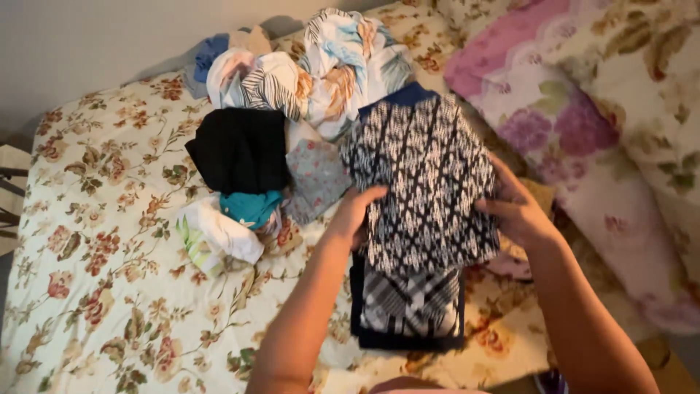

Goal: The person folds several pieces of clothing on a bed, including a dark blue garment, a checkered shirt, a patterned skirt, and a teal top. They smooth each item before folding it into a compact shape and placing it on a growing stack to the right.

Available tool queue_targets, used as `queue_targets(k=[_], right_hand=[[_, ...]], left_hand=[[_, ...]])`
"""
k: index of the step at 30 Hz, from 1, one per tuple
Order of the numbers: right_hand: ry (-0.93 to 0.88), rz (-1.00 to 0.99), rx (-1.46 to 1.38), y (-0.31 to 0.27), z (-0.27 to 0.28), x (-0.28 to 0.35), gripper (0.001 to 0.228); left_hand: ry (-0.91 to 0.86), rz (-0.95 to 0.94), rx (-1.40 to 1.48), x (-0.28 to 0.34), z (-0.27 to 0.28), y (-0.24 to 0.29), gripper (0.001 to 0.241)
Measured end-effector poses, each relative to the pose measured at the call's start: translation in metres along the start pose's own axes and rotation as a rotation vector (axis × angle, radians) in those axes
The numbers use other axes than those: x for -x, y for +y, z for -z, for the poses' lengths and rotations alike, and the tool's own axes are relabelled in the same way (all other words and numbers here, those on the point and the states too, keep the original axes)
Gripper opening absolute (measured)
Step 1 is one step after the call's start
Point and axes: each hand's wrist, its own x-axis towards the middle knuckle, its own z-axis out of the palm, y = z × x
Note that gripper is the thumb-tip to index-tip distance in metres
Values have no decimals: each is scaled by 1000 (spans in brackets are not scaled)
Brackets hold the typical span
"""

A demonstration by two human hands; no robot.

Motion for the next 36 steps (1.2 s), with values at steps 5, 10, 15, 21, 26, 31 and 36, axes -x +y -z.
queue_targets(k=[5, 10, 15, 21, 26, 31, 36], right_hand=[[22, 169, 11, 4, 33, -100, 90], [155, 154, 469, 84, 89, -165, 87], [249, -25, 938, 103, 91, -179, 86], [296, 764, 1271, 84, 13, -181, 75], [-75, 259, 1672, 120, -8, -191, 74], [-49, 212, 1714, 115, -15, -188, 75], [19, 315, 1621, 102, -27, -147, 73]], left_hand=[[39, -249, -85, -22, -70, 76, 71], [183, -308, -153, -155, -55, 7, 54], [173, -342, -22, -189, -40, -29, 44], [96, -227, 9, -178, -35, -16, 49], [44, -182, 131, -121, -56, 23, 70], [26, -216, 210, -124, -32, -2, 59], [-23, -146, 255, -116, 21, -41, 58]])
